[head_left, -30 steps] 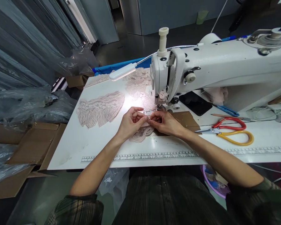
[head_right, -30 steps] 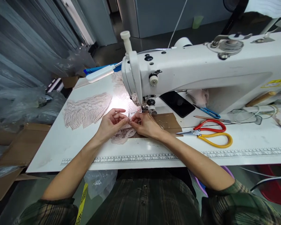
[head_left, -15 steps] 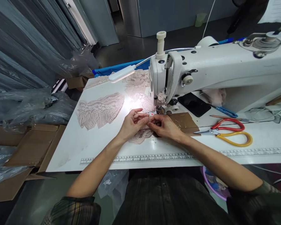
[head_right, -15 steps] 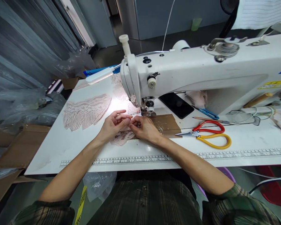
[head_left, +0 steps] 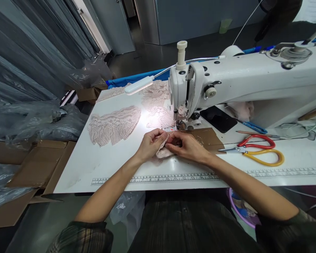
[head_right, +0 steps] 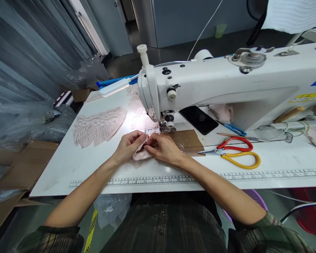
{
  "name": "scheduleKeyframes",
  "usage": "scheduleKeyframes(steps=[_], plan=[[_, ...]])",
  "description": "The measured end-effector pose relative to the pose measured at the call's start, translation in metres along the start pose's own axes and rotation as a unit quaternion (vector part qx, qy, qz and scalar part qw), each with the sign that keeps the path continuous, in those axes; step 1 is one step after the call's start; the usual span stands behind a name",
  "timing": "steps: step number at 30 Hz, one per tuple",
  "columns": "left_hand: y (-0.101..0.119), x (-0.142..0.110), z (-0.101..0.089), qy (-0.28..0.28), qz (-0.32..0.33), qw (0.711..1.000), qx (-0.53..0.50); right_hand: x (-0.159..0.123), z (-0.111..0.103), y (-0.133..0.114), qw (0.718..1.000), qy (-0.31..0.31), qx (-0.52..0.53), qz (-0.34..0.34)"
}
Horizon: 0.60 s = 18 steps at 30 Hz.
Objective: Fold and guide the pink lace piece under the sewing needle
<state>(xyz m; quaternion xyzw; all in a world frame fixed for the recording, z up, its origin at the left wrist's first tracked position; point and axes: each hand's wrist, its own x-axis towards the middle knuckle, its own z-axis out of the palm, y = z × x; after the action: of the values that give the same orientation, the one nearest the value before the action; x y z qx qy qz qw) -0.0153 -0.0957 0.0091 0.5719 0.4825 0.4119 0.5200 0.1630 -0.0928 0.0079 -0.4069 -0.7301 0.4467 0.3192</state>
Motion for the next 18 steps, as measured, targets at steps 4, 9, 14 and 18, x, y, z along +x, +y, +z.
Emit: scheduleKeyframes(steps=[4, 9, 14, 18], plan=[[0.0, -0.001, -0.001, -0.035, -0.014, 0.999, 0.036, -0.008, -0.019, 0.003, 0.999, -0.013, 0.004, 0.037], [-0.001, -0.001, 0.002, -0.033, 0.006, 0.995, 0.098, -0.013, -0.021, 0.011, 0.998, 0.009, 0.046, 0.047], [0.0, -0.002, 0.005, -0.034, 0.028, 0.989, 0.144, -0.011, -0.014, 0.01, 0.998, 0.002, 0.048, 0.037], [-0.001, -0.002, 0.005, -0.035, 0.041, 0.986, 0.161, -0.01, -0.014, 0.007, 0.999, 0.008, 0.036, 0.036]])
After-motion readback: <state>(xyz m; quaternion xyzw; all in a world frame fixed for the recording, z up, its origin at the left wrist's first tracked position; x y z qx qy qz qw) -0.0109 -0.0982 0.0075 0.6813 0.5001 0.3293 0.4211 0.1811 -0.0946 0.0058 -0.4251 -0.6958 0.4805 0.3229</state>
